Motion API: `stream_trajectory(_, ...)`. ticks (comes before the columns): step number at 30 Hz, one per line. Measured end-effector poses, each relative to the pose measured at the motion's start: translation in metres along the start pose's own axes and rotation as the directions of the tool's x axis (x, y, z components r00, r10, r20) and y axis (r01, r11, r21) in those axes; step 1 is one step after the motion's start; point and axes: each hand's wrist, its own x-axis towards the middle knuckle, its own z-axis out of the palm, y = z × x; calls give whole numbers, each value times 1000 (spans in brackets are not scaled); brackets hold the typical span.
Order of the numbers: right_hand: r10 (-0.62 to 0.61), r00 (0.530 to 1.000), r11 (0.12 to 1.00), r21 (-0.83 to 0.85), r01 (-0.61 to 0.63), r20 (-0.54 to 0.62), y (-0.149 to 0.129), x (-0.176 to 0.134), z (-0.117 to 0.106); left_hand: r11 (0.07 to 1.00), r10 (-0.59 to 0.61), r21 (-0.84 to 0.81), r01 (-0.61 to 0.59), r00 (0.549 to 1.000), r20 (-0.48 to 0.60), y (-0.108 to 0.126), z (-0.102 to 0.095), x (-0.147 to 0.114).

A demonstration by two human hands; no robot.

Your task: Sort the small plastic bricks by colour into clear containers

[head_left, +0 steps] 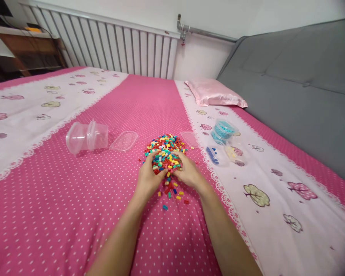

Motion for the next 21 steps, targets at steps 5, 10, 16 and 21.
stream_trajectory(5, -79, 997, 992, 102, 81, -16, -1, 0, -7, 990, 126, 54, -131, 988, 88, 6, -8, 0)
stream_trajectory(10, -161, 987, 977, 144, 156, 25, -4, -1, -14, 980, 177, 55, -191, 965, 193, 5, -15, -2)
stream_trajectory(16, -139, 990, 978, 164, 131, 34, -6, 0, -18, 987, 115, 82, -137, 967, 229, 11, -25, -2)
stream_trajectory(21, 27, 984, 995, -92, -44, -175, 8, 1, -28, 993, 25, 115, -19, 998, -56, 13, -39, 4)
